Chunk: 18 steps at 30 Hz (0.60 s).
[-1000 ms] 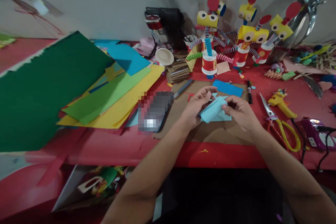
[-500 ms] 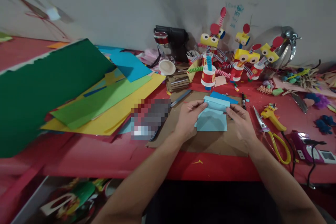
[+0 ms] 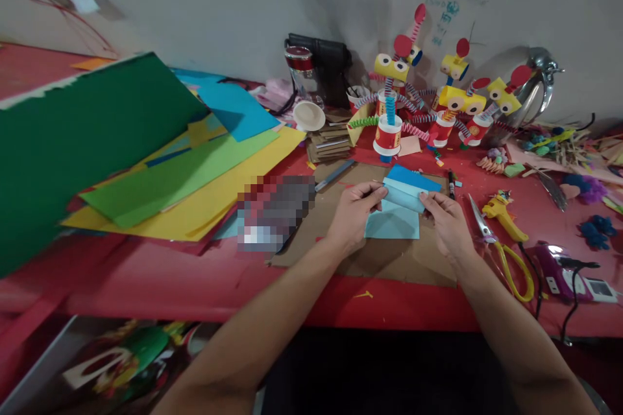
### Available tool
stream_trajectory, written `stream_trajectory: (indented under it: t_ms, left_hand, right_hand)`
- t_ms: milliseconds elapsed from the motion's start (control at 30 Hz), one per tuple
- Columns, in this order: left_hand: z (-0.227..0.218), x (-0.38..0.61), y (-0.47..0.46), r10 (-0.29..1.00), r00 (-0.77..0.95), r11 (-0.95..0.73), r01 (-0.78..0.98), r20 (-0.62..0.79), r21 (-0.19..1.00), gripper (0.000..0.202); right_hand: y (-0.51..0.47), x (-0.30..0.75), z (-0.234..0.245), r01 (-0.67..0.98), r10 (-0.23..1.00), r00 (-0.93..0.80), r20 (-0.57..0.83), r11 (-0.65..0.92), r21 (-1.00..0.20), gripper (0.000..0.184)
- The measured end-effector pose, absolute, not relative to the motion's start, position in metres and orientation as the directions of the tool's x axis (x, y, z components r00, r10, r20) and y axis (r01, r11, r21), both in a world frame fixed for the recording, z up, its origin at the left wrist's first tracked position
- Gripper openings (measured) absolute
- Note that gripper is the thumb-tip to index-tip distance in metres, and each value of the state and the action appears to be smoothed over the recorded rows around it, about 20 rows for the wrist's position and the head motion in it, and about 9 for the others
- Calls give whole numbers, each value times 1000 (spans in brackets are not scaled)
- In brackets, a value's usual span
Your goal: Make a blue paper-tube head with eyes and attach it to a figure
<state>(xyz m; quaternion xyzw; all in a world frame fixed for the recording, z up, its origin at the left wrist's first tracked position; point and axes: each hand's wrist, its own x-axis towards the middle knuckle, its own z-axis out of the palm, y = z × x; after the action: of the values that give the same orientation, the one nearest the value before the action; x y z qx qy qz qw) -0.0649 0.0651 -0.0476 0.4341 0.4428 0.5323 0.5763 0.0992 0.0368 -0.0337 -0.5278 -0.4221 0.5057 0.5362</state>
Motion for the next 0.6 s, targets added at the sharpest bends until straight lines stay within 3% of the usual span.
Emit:
stream_trajectory:
  t_ms: [267, 400, 600]
  left_hand:
    - [-49, -72, 67, 993, 89, 103, -353, -77, 930, 33]
    - [-47, -73, 67, 995, 52, 92, -262, -81, 961, 27]
    - [-37, -74, 65, 999, 17, -30, -84, 31, 996, 22]
  right_hand:
    - [36, 105, -31, 95, 993, 113, 40, 29, -995, 44]
    - [36, 102, -32, 81, 994, 112, 10, 1, -997, 42]
    - [36, 102, -33, 21, 992, 117, -36, -39, -999, 40]
